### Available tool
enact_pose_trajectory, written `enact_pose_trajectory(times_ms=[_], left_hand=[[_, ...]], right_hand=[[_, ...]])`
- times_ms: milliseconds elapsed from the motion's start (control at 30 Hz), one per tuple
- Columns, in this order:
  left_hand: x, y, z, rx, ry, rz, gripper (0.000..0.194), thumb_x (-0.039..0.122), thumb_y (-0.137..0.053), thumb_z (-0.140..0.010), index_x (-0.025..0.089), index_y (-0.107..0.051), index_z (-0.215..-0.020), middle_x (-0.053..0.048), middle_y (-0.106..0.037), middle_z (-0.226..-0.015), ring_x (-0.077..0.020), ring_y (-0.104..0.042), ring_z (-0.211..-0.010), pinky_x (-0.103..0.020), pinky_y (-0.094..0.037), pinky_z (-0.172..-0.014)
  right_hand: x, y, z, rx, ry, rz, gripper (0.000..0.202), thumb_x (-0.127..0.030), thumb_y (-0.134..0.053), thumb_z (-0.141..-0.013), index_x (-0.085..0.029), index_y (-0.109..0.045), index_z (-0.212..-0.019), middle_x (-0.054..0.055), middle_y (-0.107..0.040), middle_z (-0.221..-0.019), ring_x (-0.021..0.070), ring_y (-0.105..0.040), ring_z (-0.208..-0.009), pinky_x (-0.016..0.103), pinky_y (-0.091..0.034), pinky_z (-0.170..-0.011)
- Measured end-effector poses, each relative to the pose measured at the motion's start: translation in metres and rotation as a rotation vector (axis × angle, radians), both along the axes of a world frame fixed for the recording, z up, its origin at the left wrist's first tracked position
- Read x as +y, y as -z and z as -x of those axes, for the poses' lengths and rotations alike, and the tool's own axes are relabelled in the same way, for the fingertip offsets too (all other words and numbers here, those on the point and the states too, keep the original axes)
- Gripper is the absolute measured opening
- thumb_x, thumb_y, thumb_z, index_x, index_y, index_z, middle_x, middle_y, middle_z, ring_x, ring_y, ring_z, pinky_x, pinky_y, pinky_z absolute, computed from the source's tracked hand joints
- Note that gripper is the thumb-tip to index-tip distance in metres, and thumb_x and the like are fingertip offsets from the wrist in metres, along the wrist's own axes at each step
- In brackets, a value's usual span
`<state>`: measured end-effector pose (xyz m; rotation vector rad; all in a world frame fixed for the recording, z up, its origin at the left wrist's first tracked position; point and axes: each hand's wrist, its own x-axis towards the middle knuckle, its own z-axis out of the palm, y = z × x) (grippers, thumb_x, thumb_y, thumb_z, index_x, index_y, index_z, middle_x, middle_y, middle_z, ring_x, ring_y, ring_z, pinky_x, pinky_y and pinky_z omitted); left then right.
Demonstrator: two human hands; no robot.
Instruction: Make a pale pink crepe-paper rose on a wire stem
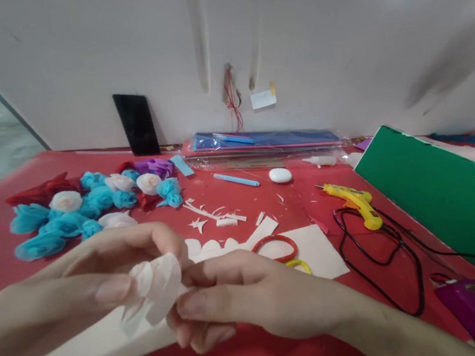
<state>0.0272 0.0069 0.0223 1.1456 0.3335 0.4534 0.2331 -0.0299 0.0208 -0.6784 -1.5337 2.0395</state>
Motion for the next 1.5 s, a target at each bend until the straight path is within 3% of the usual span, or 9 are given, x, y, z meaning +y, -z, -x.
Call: enact_pose_trajectory(times_ms=[133, 267, 400, 533, 833, 1033, 1200, 1500], left_hand=[[0.003, -0.001, -0.001, -0.016, -0.028, -0.027, 0.02, 0.038, -0.067, -0.085, 0.019, -0.067, -0.092, 0.001, -0.073, -0.084, -0.0184, -0.072, -0.083, -0.025, -0.055, -0.075], [0.009, -0.003, -0.001, -0.027, -0.093, -0.104, 0.023, 0.039, -0.063, -0.087, 0.017, -0.07, -0.085, 0.001, -0.07, -0.077, -0.0141, -0.067, -0.075, -0.022, -0.054, -0.074], [0.01, -0.003, 0.0, -0.04, -0.124, -0.133, 0.017, 0.033, -0.062, -0.088, 0.018, -0.072, -0.087, 0.004, -0.07, -0.078, -0.0104, -0.063, -0.077, -0.018, -0.051, -0.077], [0.01, -0.001, 0.001, -0.046, -0.114, -0.13, 0.014, 0.03, -0.064, -0.089, 0.019, -0.073, -0.09, 0.004, -0.073, -0.082, -0.0104, -0.065, -0.081, -0.017, -0.05, -0.077], [0.009, 0.002, 0.002, -0.061, -0.06, -0.089, 0.013, 0.033, -0.068, -0.089, 0.022, -0.073, -0.094, 0.007, -0.074, -0.086, -0.0068, -0.066, -0.08, -0.013, -0.051, -0.077], [0.01, 0.006, 0.001, -0.061, -0.089, -0.084, 0.014, 0.034, -0.074, -0.084, 0.023, -0.073, -0.093, 0.006, -0.076, -0.084, -0.0072, -0.068, -0.077, -0.012, -0.054, -0.073], [0.013, 0.011, 0.002, -0.083, -0.086, -0.077, 0.011, 0.031, -0.075, -0.084, 0.024, -0.074, -0.092, 0.005, -0.076, -0.084, -0.007, -0.069, -0.077, -0.012, -0.056, -0.074], [0.013, 0.006, -0.001, -0.1, -0.095, -0.049, 0.01, 0.028, -0.076, -0.083, 0.023, -0.075, -0.091, 0.006, -0.073, -0.08, -0.0058, -0.067, -0.075, -0.01, -0.055, -0.072]], right_hand=[[-0.008, -0.004, 0.001, -0.238, 0.16, -0.364, 0.029, -0.031, -0.041, -0.104, -0.017, -0.06, -0.087, -0.002, -0.051, -0.071, 0.0078, -0.047, -0.062, 0.021, -0.044, -0.061], [-0.011, -0.005, 0.003, -0.563, 0.329, -0.806, 0.035, -0.029, -0.039, -0.104, -0.019, -0.056, -0.076, -0.003, -0.057, -0.071, 0.0095, -0.054, -0.064, 0.021, -0.048, -0.065], [-0.008, -0.001, 0.004, -0.613, 0.435, -0.995, 0.035, -0.026, -0.043, -0.103, -0.019, -0.056, -0.071, -0.004, -0.06, -0.069, 0.0105, -0.057, -0.065, 0.024, -0.048, -0.073], [-0.005, 0.002, 0.003, -0.571, 0.457, -0.99, 0.034, -0.027, -0.046, -0.103, -0.019, -0.058, -0.071, -0.005, -0.06, -0.067, 0.0087, -0.055, -0.064, 0.021, -0.042, -0.064], [-0.007, -0.001, 0.002, -0.574, 0.376, -0.94, 0.029, -0.025, -0.041, -0.103, -0.02, -0.055, -0.078, -0.005, -0.057, -0.071, 0.0086, -0.054, -0.063, 0.02, -0.044, -0.065], [-0.009, -0.002, 0.002, -0.569, 0.329, -0.753, 0.025, -0.03, -0.041, -0.104, -0.022, -0.06, -0.09, -0.005, -0.064, -0.081, 0.01, -0.058, -0.071, 0.019, -0.046, -0.069], [-0.01, -0.001, 0.0, -0.544, 0.283, -0.615, 0.023, -0.035, -0.041, -0.105, -0.025, -0.057, -0.092, -0.006, -0.059, -0.079, 0.0095, -0.055, -0.072, 0.018, -0.042, -0.066], [-0.008, -0.004, 0.001, -0.528, 0.311, -0.607, 0.021, -0.033, -0.044, -0.104, -0.023, -0.054, -0.088, -0.008, -0.045, -0.067, 0.0069, -0.04, -0.057, 0.017, -0.033, -0.053]])
